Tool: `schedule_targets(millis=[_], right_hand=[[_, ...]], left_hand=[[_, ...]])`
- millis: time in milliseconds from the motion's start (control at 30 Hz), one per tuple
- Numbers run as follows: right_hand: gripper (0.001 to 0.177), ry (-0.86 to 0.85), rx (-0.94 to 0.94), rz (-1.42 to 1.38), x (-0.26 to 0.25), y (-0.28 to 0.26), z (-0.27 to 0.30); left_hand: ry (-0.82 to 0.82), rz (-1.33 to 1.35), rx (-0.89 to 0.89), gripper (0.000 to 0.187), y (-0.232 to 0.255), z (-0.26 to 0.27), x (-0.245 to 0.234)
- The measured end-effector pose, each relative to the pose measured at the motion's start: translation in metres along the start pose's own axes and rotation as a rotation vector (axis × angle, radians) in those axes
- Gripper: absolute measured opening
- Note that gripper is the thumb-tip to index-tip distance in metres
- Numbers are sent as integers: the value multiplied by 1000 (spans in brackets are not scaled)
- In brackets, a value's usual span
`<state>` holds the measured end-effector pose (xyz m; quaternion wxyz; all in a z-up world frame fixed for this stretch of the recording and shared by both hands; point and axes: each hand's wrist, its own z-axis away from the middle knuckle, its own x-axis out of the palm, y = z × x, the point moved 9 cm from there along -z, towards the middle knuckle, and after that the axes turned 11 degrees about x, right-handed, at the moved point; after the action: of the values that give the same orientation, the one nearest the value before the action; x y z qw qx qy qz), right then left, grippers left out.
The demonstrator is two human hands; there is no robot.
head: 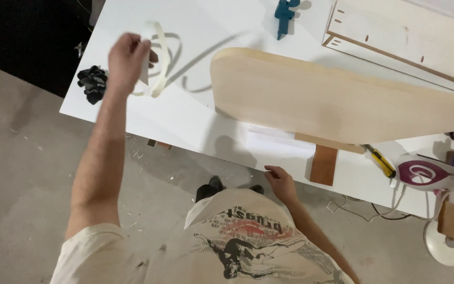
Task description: The person moves a white board and a wooden board on a workbench, then uses an iron to apply white edge banding to the edge of the wooden board. They smooth the banding with a wooden block after ironing.
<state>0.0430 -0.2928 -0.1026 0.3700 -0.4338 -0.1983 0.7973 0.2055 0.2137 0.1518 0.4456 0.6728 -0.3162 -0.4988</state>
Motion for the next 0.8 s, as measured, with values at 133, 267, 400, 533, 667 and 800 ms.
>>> schedule_targets(millis=[133,267,400,533,667,800], right_hand=[[28,-26,-5,-52,2,-38,-2],[21,-33,-400,-140,-4,-151,19],[26,110,-864,-212,-22,-279,58],[34,327,-1206,-125,-49,-385,124],[71,418,-1325,-103,-59,-444,147],[13,255,-1278,-44,-47,-474,122]], left_hand=[[73,237,309,10,91,-7,-47],[127,278,348,12,106,-8,-60],[175,314,393,15,123,-9,-77],[216,355,441,19,141,-8,-89],[241,405,476,23,154,-13,-92],[282,451,498,26,162,-12,-101]])
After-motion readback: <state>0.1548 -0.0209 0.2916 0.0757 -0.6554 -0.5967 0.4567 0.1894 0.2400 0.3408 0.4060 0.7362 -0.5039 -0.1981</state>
